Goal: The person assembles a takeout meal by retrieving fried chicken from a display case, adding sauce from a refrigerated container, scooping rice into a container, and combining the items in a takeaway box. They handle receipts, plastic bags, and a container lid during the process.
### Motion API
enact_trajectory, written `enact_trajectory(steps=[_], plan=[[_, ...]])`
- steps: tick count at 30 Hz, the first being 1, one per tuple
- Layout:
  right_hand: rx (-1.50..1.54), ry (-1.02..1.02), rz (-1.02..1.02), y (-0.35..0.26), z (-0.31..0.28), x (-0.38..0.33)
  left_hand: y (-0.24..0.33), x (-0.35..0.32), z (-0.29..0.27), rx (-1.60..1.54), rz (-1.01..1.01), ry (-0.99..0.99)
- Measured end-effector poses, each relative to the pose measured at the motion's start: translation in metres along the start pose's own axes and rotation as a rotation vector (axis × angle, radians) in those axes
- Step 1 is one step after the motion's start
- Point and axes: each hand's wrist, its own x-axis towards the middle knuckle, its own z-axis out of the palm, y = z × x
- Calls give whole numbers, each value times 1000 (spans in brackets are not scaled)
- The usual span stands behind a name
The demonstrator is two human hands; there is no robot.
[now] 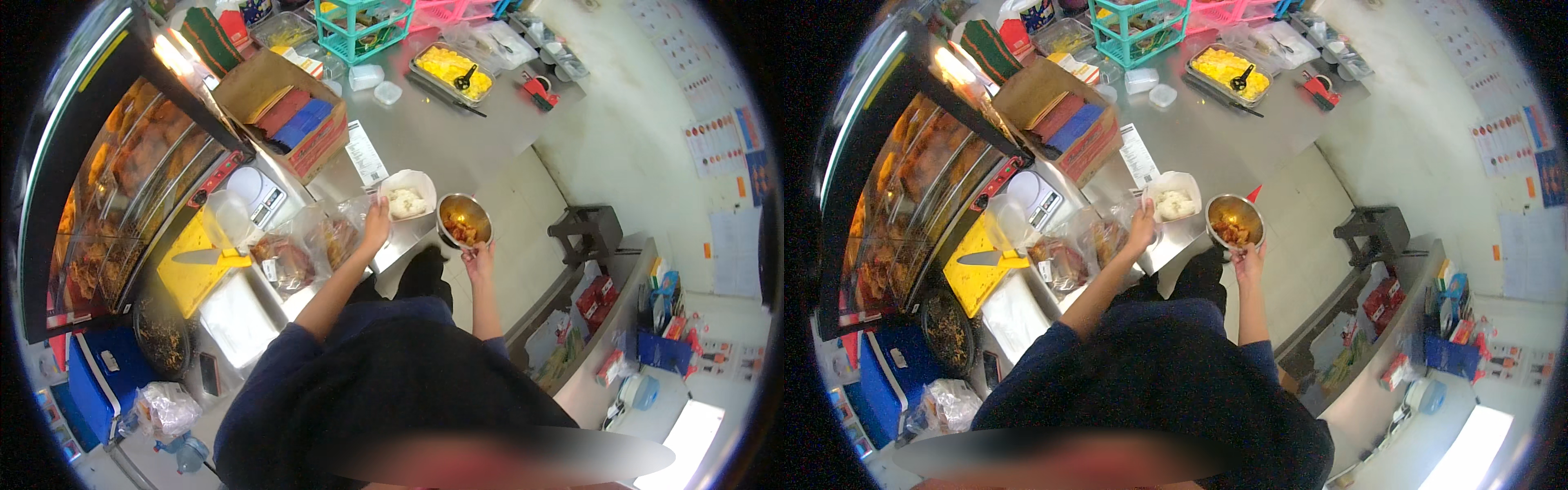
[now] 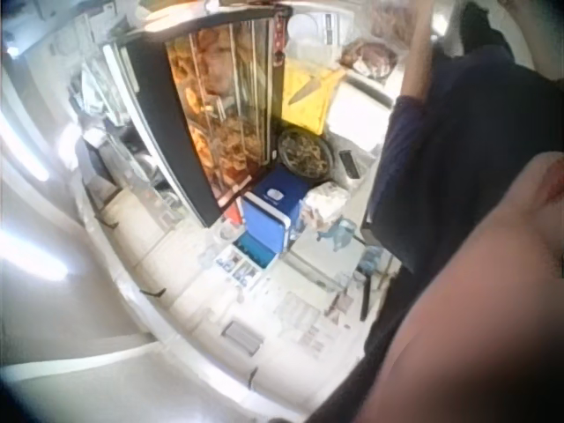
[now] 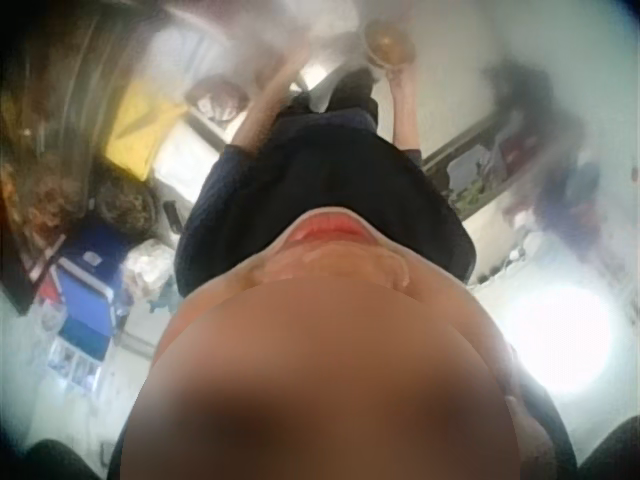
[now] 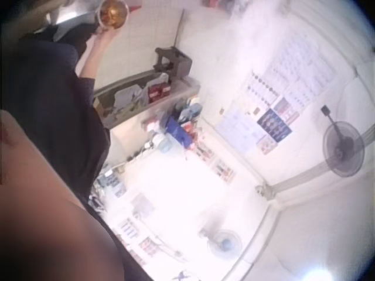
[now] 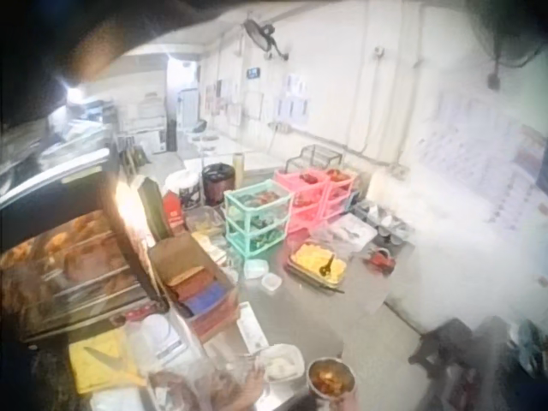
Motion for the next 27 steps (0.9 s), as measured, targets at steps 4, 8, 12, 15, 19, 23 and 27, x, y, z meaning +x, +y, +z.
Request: enact_trajectory(steps=[4, 8, 12, 15, 19, 23, 27], plan=[[-60, -27, 25, -50, 25, 104, 14, 51, 65, 17, -5, 104], [-292, -161, 72, -103, 71, 200, 47, 110, 107, 52, 66, 342], [-401, -303, 129, -132, 106, 284, 57, 152, 111, 56, -163, 260], [-406, -481, 165, -139, 115, 326, 46, 153, 105, -106, -151, 264], [-438, -510, 224, -143, 122, 351, 20, 113, 99, -654, -278, 271], [-480, -497, 278, -155, 127, 357, 1, 88, 137, -107, -210, 311], [-464, -580, 300, -164, 128, 364, -5, 99, 165, 569, -164, 673]])
